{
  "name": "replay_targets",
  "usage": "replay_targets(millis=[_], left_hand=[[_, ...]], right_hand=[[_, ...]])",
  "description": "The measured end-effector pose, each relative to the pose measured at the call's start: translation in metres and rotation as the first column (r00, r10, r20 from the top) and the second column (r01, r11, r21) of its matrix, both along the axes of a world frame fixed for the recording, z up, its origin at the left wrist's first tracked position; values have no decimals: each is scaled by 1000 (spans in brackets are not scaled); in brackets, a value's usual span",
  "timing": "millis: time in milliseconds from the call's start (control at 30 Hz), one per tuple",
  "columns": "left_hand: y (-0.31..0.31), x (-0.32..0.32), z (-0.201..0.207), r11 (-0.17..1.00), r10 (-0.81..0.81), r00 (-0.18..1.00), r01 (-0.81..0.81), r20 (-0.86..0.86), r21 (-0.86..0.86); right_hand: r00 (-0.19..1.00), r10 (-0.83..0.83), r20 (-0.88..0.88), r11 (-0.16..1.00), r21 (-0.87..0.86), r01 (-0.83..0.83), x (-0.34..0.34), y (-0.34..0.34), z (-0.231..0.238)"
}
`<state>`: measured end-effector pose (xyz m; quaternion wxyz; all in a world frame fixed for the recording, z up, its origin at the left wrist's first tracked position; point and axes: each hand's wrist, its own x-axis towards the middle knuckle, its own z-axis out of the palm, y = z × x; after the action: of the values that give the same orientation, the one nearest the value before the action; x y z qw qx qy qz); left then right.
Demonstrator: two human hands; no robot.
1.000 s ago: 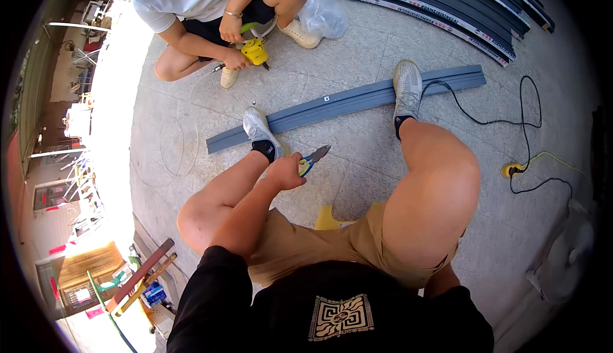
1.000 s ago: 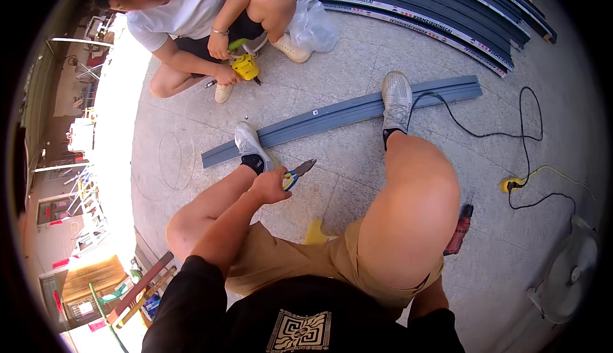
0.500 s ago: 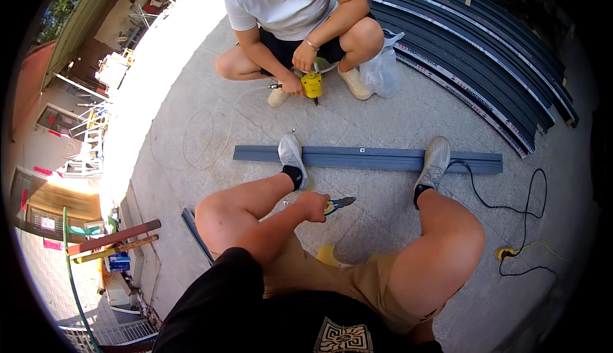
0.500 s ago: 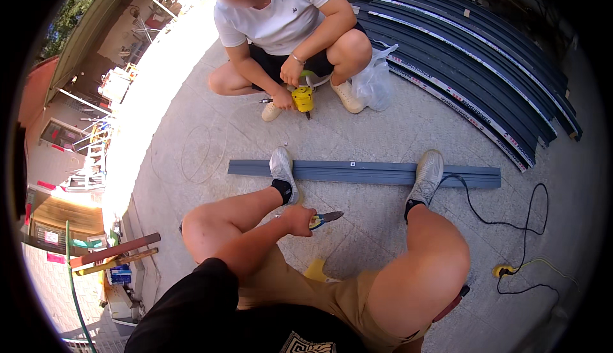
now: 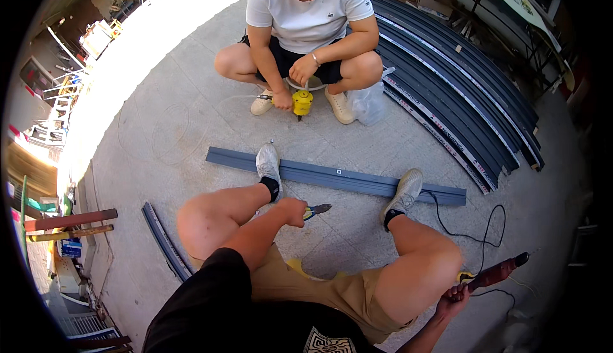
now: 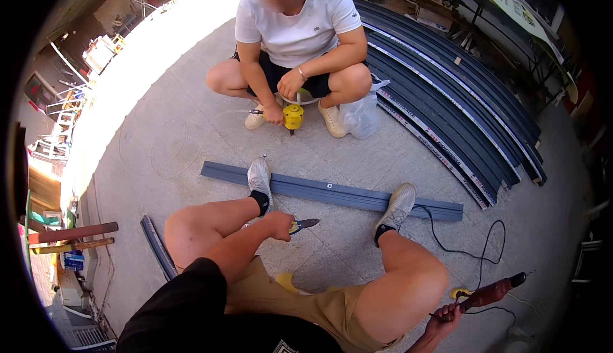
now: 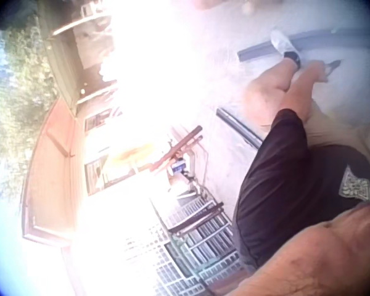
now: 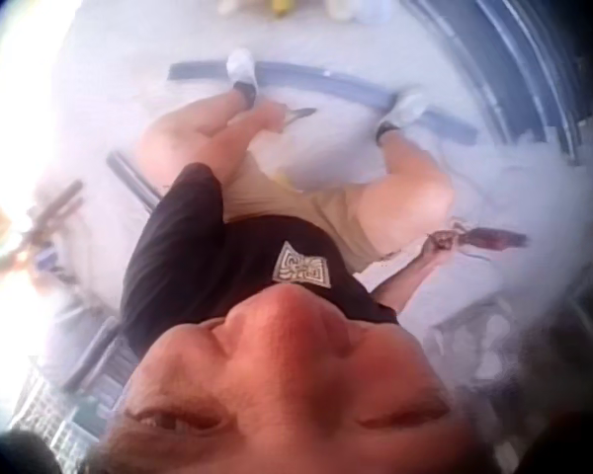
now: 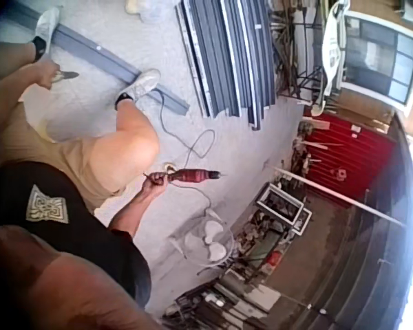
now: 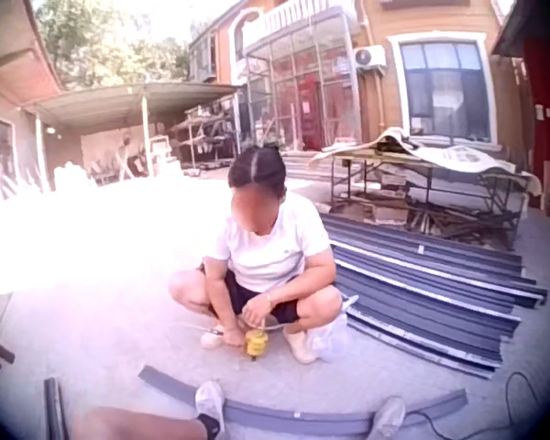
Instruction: The person uses pliers to bend small metal tabs on a gray curved component and then uses a power drill to drive screws into the component while it is held in place.
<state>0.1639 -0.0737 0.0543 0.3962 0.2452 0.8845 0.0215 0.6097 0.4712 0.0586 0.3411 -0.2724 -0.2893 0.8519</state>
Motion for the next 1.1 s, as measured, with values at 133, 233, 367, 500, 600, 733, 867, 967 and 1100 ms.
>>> replay_targets(millis=[133, 233, 367, 500, 600, 733, 867, 967, 1100], left_hand=[[-8, 6, 0, 999, 45, 999, -45, 0, -12], [-12, 10, -2, 999, 5, 1000, -4, 28, -46], [-13, 12, -24, 999, -15, 1000, 15, 5, -33], [-14, 14, -24, 1000, -11, 1000, 11, -8, -13], [-10, 12, -20, 1000, 6, 1000, -6, -20, 27], [-14, 16, -39, 999, 26, 1000, -26, 6, -19], [-8, 8, -39, 1000, -18, 1000, 19, 16, -22], [-6, 1, -43, 999, -28, 1000, 28, -14, -37], [-12, -29, -29, 1000, -2, 1000, 2, -12, 13]], right_hand=[[955, -226, -192, 936, 229, 267, -87, -5, 122], [966, -54, -254, 995, 62, 72, -121, -11, 205], [868, 220, -445, 971, 187, -150, -174, 27, 205], [798, 271, -538, 962, 164, -216, -225, 4, 229], [713, 436, -549, 900, 288, -328, -251, -15, 242], [575, 680, -455, 732, 365, -576, -286, -44, 275], [813, 566, -140, 773, 434, -463, -306, -32, 263], [827, 555, 86, 737, 411, -537, -330, -77, 270], [778, 424, 464, 630, 466, -621, -351, -151, 300]])
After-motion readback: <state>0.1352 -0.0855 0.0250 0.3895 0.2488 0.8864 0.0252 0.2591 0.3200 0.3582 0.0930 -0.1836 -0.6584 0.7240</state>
